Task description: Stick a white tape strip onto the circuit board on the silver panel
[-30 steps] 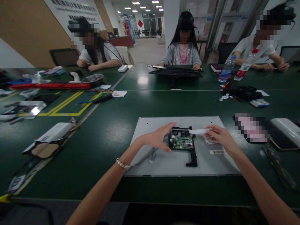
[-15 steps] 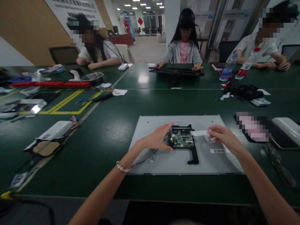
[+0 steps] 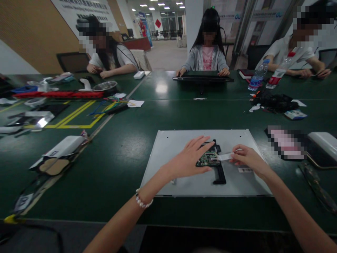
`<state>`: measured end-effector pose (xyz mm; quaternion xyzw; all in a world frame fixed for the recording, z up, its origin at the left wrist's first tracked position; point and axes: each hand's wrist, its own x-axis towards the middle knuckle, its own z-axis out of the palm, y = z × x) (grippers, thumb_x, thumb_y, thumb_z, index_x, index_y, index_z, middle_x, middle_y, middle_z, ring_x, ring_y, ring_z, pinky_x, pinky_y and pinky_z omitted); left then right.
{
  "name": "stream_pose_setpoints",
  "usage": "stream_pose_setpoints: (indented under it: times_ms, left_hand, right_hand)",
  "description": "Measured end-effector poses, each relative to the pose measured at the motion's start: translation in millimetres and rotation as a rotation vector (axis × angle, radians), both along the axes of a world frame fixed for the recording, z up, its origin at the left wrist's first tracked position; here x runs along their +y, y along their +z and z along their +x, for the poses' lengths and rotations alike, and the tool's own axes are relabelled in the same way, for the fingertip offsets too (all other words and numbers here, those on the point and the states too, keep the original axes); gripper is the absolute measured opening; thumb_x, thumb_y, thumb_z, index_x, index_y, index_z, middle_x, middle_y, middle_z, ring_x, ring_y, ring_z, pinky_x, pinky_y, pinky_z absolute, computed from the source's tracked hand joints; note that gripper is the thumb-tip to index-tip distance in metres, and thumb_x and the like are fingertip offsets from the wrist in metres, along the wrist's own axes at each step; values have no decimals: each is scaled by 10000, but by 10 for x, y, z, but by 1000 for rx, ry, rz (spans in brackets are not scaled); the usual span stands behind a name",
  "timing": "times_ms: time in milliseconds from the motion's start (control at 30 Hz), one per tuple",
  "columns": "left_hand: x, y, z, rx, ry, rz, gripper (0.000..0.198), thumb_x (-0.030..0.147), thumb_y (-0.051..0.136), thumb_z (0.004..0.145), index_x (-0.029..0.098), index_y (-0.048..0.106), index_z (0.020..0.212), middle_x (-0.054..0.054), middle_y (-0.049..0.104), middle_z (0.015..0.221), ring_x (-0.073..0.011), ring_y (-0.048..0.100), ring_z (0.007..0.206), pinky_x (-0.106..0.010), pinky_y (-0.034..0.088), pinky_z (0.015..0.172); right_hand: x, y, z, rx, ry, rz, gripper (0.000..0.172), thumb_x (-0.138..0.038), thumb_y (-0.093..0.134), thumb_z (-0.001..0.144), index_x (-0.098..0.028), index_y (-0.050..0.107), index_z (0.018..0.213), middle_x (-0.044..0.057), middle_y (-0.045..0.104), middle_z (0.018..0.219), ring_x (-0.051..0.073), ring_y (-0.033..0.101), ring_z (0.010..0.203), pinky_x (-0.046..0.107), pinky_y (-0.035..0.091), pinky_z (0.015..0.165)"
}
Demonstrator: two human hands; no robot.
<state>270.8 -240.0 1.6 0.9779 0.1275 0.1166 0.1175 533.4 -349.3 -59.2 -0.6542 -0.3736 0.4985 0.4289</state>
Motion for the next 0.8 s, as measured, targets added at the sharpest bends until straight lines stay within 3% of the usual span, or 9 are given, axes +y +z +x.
stream_pose_setpoints:
  times_ms: [167,400,567,800]
  left_hand:
    - [-279,-26,342,34,-120,244,464,420,499,948,183,494,1347,-88,451,1446,-249,280,1407,-468,201,1161]
    - [-398,-304,492,137,-100,458,432,429,431,979,108,618,1198,-111,616,1244,-237,443,1278,-425,215,1138]
    - [-401,-353,486,145,-63,467,456,440,397,989,110,624,1207,-116,623,1243,-232,466,1253,-405,239,1118]
    - [-379,-389,483,117,-38,449,470,444,363,998,125,604,1244,-104,608,1277,-233,447,1283,-444,180,1148]
  right_hand:
    - [19,30,-74,0,-47,-5,257,-353,719,711,-240,515,819,20,714,753,220,725,739,331,574,657]
    - [19,-39,-79,-88,-32,23,221,-345,656,737,-239,494,842,3,704,740,216,728,724,276,545,558]
    - [-4,-75,-67,-368,7,78,175,-339,607,768,-238,518,880,9,692,783,193,697,613,269,488,491]
    - [-9,-78,-72,-824,91,274,98,-294,601,776,-224,580,841,23,613,801,183,620,642,332,483,640]
